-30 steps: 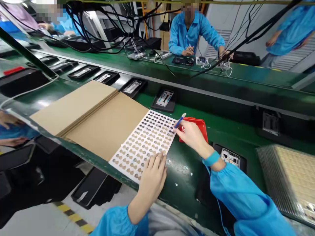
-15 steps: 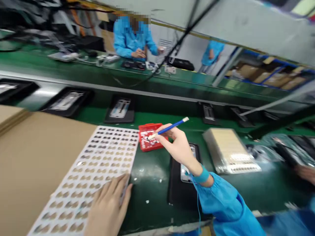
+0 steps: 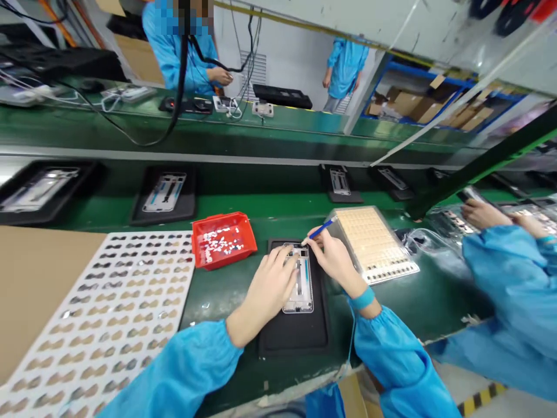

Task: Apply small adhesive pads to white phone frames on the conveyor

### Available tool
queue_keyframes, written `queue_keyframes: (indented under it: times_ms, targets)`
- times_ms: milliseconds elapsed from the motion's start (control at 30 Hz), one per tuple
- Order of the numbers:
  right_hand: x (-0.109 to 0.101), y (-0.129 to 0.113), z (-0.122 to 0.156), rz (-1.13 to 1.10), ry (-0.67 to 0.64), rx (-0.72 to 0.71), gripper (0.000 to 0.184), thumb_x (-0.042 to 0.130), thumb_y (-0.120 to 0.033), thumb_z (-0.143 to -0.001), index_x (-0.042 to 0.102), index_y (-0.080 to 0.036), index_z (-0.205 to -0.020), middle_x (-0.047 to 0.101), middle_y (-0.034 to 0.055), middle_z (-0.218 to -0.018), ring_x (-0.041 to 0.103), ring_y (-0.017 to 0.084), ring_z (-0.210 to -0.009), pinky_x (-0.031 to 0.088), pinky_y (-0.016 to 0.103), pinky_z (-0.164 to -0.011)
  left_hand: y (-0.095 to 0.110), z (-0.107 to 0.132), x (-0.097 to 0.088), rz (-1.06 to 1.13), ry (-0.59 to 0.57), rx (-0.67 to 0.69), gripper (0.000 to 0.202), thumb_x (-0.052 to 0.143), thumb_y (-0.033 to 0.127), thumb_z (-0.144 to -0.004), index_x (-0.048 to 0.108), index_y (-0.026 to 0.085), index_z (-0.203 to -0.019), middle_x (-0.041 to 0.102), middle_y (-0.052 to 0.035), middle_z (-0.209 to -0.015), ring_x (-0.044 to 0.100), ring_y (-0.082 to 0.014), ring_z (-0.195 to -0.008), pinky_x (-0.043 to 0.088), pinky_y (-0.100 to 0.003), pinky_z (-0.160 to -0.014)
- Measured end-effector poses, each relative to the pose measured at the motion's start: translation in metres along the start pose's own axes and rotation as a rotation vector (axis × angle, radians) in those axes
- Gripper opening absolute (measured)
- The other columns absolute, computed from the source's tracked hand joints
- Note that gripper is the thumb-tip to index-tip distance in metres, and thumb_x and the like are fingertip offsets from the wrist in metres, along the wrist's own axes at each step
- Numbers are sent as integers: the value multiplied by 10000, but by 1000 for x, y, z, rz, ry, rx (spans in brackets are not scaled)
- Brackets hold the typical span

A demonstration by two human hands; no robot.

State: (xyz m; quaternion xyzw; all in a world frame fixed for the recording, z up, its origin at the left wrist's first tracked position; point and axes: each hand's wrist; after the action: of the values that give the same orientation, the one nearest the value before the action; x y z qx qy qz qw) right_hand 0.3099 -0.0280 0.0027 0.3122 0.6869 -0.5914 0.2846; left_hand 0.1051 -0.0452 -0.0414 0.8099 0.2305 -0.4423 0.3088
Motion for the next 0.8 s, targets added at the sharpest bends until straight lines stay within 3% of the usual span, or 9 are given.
queue_keyframes:
  times_ms: [100,200,633,800]
  targets:
    - [2,5,2,37,-16,-8,142,610,-179,-1055,623,-241,-1182,868,81,-1064,852,298,-1001,647,391,-868,-6,-7,18,-33,-18,-17,369,479,185,-1083,696,154,-1380,712,-158,-1441,655,-309,-1265,585,-441,-983]
    - [5,6,0,172,-59,-48,157,597,-191,-1077,636,-224,-1226,863,97,-1081,851,312,-996,638,374,-816,-5,-3,24,-74,0,-12,379,494,159,-1072,695,161,-1394,731,-147,-1412,651,-303,-1261,573,-426,-979]
    - [5,-1,-3,456,-188,-211,244,507,-261,-1150,683,-195,-1305,790,146,-1077,791,285,-966,584,316,-738,-7,0,20,-88,-38,-26,386,477,176,-1075,718,174,-1376,733,-143,-1406,639,-312,-1255,555,-440,-975]
    - [6,-1,-4,472,-207,-192,261,487,-263,-1156,679,-195,-1320,786,136,-1098,786,276,-978,588,310,-747,-8,-5,16,-65,-35,-8,369,464,184,-1083,711,170,-1357,744,-129,-1350,633,-299,-1197,541,-415,-924]
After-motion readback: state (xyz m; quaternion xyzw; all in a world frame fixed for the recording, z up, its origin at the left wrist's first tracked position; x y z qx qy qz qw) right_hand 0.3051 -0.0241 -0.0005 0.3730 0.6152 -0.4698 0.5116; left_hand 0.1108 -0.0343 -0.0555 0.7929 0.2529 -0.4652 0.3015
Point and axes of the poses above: each hand's wrist, its own z-axis away from the middle knuckle, its own x-axis out of the palm, y = z × x
